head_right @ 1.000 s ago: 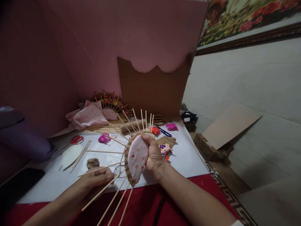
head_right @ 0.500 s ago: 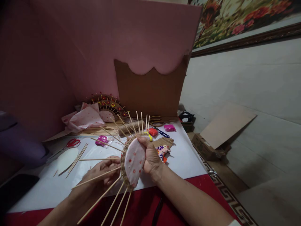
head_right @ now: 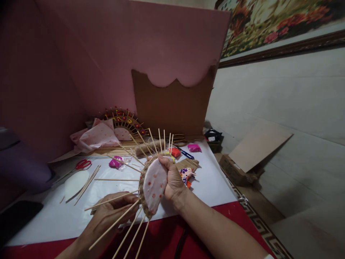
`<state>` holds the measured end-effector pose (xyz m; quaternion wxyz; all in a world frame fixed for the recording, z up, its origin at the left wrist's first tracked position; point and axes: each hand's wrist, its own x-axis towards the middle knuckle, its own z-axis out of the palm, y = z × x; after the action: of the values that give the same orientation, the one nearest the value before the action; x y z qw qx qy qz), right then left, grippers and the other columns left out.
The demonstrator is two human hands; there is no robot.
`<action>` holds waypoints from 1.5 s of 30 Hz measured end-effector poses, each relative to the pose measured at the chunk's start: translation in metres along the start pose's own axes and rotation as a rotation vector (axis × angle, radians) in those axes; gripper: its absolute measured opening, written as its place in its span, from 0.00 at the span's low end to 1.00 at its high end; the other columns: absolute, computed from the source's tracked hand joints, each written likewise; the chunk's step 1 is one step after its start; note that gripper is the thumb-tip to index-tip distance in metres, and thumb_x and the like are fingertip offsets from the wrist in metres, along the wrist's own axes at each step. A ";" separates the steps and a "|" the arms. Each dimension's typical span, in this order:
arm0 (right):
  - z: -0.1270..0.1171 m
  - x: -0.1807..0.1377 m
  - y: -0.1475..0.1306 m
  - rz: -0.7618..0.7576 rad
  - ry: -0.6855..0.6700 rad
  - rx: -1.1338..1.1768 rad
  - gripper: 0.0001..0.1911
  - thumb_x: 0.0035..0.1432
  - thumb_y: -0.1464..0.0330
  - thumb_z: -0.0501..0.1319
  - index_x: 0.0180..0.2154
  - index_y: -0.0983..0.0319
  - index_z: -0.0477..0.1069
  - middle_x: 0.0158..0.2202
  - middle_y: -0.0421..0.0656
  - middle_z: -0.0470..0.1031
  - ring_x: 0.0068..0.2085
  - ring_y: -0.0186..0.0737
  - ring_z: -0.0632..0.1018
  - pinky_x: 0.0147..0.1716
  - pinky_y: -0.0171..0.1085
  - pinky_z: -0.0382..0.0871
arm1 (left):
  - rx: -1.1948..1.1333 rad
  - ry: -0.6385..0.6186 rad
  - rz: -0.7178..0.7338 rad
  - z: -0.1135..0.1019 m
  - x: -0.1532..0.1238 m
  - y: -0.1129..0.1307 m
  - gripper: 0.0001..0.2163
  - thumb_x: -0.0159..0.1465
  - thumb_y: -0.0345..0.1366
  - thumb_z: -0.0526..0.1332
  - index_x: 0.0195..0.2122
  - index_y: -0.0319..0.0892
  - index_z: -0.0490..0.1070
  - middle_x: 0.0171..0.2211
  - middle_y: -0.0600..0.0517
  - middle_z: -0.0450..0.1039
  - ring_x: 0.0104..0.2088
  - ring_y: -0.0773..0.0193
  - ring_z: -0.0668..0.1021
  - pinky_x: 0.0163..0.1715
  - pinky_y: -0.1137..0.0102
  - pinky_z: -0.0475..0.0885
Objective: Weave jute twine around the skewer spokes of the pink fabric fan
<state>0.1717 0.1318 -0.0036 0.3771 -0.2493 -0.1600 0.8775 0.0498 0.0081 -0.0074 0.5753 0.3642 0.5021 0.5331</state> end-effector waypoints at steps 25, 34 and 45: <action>0.009 -0.020 0.018 0.112 -0.262 -0.014 0.13 0.43 0.69 0.64 0.34 0.68 0.70 0.29 0.45 0.77 0.33 0.40 0.77 0.39 0.39 0.69 | -0.342 -0.033 -0.019 -0.008 0.003 0.004 0.02 0.52 0.29 0.65 0.26 0.36 0.74 0.15 0.58 0.59 0.16 0.79 0.56 0.15 0.83 0.51; 0.012 -0.020 0.019 0.116 -0.274 -0.035 0.15 0.48 0.69 0.59 0.37 0.71 0.70 0.29 0.50 0.77 0.34 0.43 0.78 0.38 0.41 0.70 | -0.404 0.031 -0.060 -0.005 0.005 0.006 0.06 0.47 0.28 0.68 0.25 0.37 0.72 0.16 0.58 0.64 0.14 0.79 0.63 0.13 0.83 0.55; 0.009 -0.016 0.019 0.099 -0.295 -0.019 0.16 0.53 0.65 0.56 0.39 0.71 0.69 0.30 0.51 0.77 0.31 0.42 0.77 0.36 0.42 0.71 | -0.401 0.072 -0.109 0.001 0.009 0.003 0.07 0.44 0.30 0.70 0.22 0.37 0.72 0.15 0.55 0.70 0.14 0.75 0.68 0.15 0.81 0.61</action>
<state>0.1647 0.1065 -0.0001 0.3033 -0.1286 -0.2094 0.9207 0.0498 0.0171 -0.0063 0.6460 0.1955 0.4248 0.6033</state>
